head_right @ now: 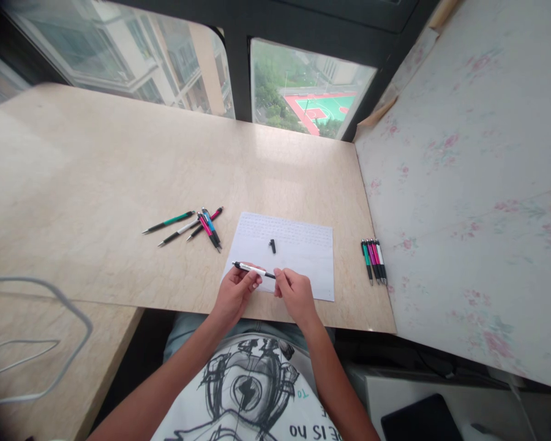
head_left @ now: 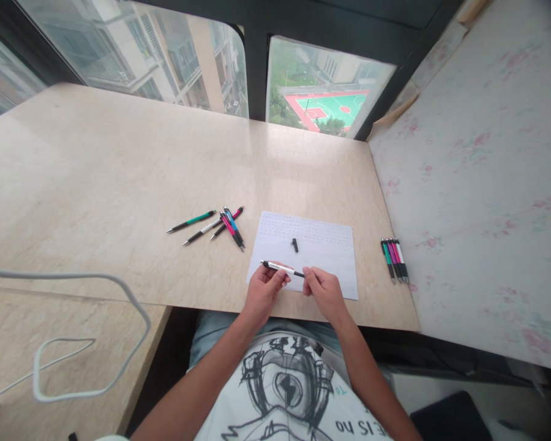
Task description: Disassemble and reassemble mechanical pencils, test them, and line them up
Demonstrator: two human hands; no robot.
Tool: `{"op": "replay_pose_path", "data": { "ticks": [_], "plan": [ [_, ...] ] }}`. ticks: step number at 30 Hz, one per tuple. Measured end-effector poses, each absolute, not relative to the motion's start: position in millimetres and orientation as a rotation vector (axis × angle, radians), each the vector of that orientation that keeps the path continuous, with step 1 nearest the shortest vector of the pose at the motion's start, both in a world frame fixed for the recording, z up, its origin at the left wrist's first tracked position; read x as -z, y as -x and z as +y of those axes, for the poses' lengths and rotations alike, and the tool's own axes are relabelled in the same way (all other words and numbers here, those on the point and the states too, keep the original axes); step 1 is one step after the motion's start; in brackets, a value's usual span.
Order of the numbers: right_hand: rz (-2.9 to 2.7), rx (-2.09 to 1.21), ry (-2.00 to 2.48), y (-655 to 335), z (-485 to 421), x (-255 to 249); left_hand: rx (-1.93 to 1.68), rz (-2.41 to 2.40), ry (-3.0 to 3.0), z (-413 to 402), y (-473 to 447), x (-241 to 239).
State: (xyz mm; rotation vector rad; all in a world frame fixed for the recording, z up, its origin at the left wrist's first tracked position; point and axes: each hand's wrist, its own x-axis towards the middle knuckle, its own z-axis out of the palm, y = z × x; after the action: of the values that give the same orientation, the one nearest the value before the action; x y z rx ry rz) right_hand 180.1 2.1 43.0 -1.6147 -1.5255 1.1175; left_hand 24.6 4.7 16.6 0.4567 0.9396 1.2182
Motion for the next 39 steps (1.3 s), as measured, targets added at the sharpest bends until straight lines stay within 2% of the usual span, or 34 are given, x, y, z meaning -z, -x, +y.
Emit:
{"op": "replay_pose_path", "data": {
  "ticks": [4,6,13,19,23,34,39],
  "plan": [
    [-1.359,-1.346,1.574,-188,11,-33,-1.238,0.931,-0.472,6,-23,-18],
    [-1.280,-1.328,1.573,-193,21,-27,-1.251,0.896,-0.405,6,-24,-21],
    [-1.714,-0.553,1.870,-173,58,-15,-1.252,0.812,-0.298,13,-34,-25],
    [-1.826,-0.316,1.981,-155,63,-14,-1.267,0.859,-0.375,20,-29,-15],
    [-1.681,-0.373,1.974,-178,58,-16,-1.247,0.874,-0.397,19,-28,-15],
    [-1.481,-0.877,1.769,-223,12,-32,-1.246,0.857,-0.424,19,-27,-15],
    [-1.428,-0.952,1.678,-235,-2,-42,-1.250,0.879,-0.412,20,-27,-15]
  ]
}}
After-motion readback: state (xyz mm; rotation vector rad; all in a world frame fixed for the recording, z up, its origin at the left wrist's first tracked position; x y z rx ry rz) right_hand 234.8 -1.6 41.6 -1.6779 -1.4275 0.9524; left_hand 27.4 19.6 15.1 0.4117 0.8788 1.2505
